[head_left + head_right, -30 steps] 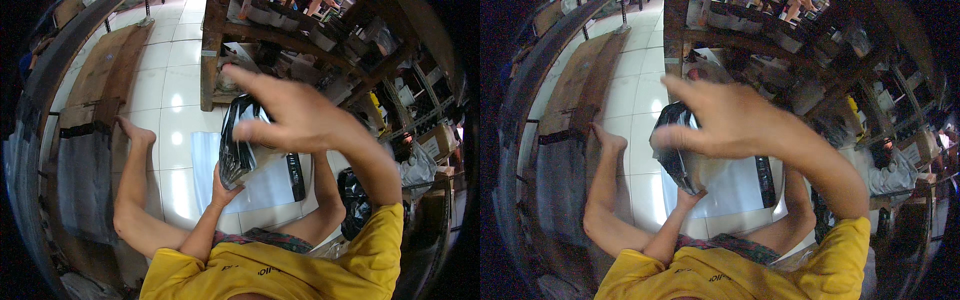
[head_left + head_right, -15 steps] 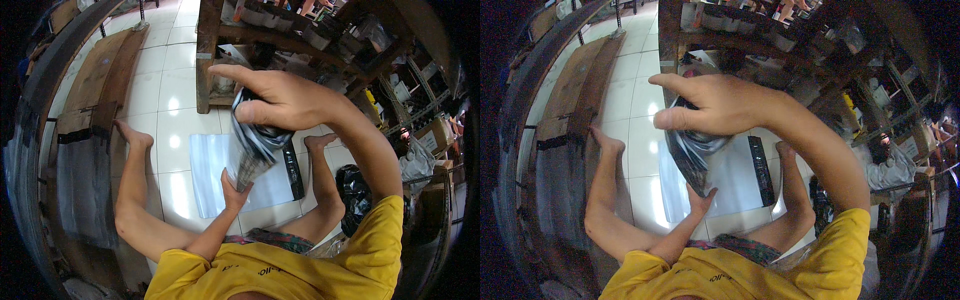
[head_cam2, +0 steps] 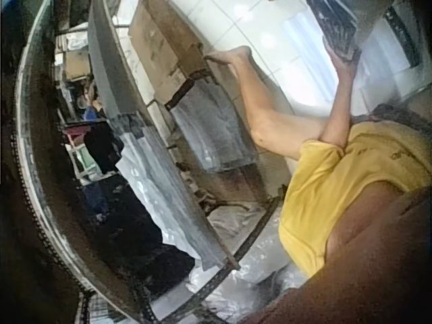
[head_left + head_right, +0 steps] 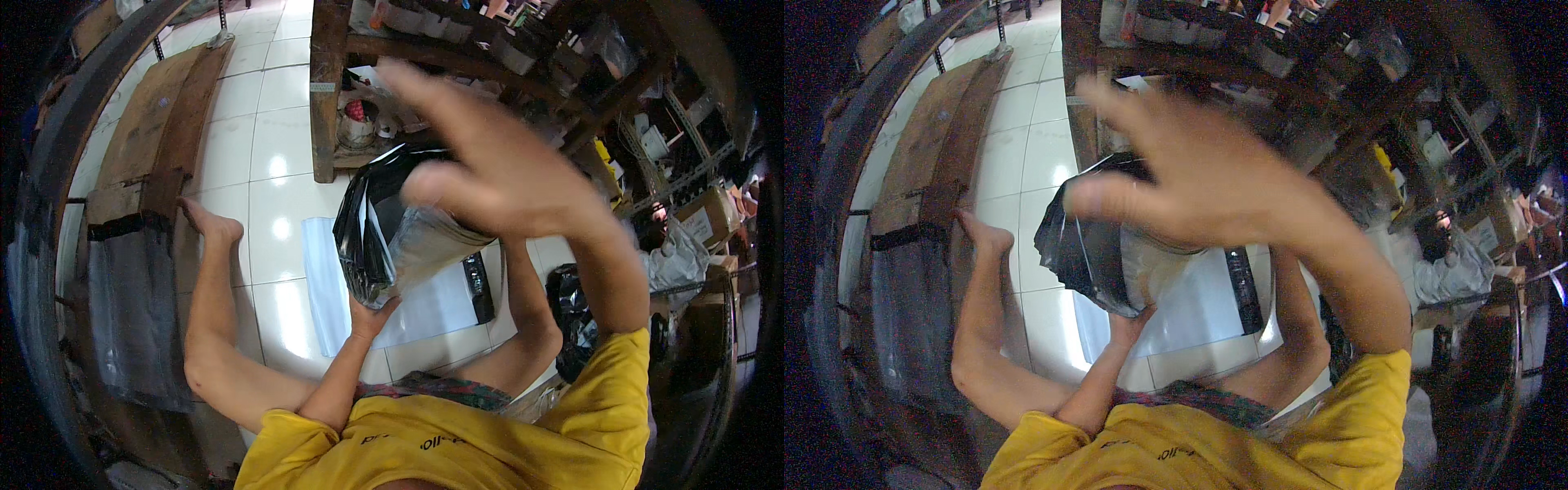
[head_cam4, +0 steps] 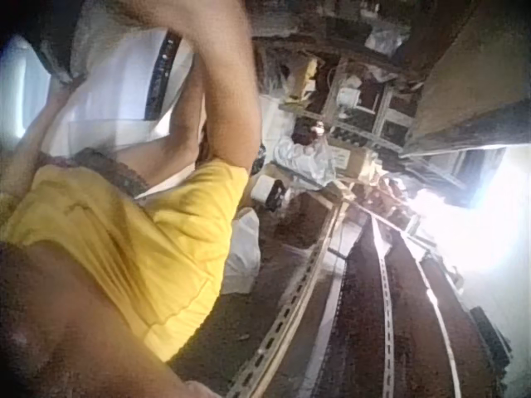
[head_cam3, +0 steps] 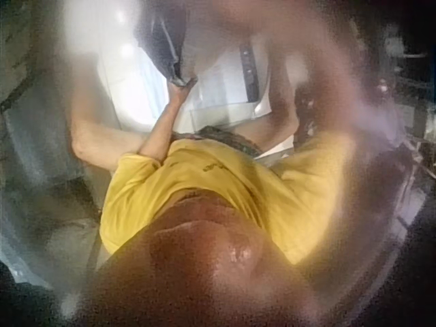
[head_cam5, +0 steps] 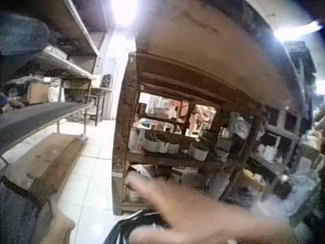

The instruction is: The person sits on the floor and folds white poly mailers one at a time. They smooth each mailer flat, fold it in half, then fold it again into a smaller rectangle, and stack the folded units into a growing pile.

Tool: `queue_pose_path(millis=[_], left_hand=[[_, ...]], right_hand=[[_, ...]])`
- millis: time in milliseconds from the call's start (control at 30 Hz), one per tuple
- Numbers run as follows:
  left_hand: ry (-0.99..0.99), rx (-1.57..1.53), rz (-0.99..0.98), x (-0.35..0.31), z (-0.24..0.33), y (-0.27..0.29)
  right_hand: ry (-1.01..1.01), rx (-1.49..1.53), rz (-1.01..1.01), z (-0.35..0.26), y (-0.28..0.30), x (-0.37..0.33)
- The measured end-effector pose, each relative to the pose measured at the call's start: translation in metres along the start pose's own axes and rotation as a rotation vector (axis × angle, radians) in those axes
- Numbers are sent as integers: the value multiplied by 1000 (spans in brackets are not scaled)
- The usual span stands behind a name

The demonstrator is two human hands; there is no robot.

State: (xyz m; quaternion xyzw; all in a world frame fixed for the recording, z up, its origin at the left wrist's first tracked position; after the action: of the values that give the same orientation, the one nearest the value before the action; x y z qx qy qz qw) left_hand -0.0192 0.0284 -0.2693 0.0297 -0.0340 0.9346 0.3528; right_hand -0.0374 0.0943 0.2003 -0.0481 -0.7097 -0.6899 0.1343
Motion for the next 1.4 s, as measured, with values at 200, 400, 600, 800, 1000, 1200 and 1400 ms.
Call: queue_pose_path(millis=[200,400,600,800,1000,1200,1400], left_hand=[[-24,171,-11,-3,-23,0],[-143,238,3,1,7,-5],[-116,150,39,-1,23,2],[-122,75,30,1,4,6],[-36,-37,1,12,14,16],[-39,-52,-15,8,29,14],[-166,118,35,-4,34,8]], right_hand=[[70,-16,71,-7,-15,-1],[-54,-19,-152,-7,-30,11],[-119,-149,-319,7,-38,13],[-130,-64,-155,6,-9,22],[-8,131,20,1,-17,40],[-183,-85,-487,6,-48,29],[-249,104,-192,36,-32,-15]])
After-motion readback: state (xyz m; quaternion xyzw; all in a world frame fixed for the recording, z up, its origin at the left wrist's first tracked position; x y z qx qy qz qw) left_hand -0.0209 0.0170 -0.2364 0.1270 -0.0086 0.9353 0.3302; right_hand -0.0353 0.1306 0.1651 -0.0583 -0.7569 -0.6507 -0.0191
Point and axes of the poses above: each hand's wrist, its own x-axis towards the middle knuckle, its own y-axis out of the back of the hand, z = x × y, the point moved 10 cm from there along x, towards the middle knuckle, and after that the axes turned 8 degrees about -x, right-handed, at the moved point
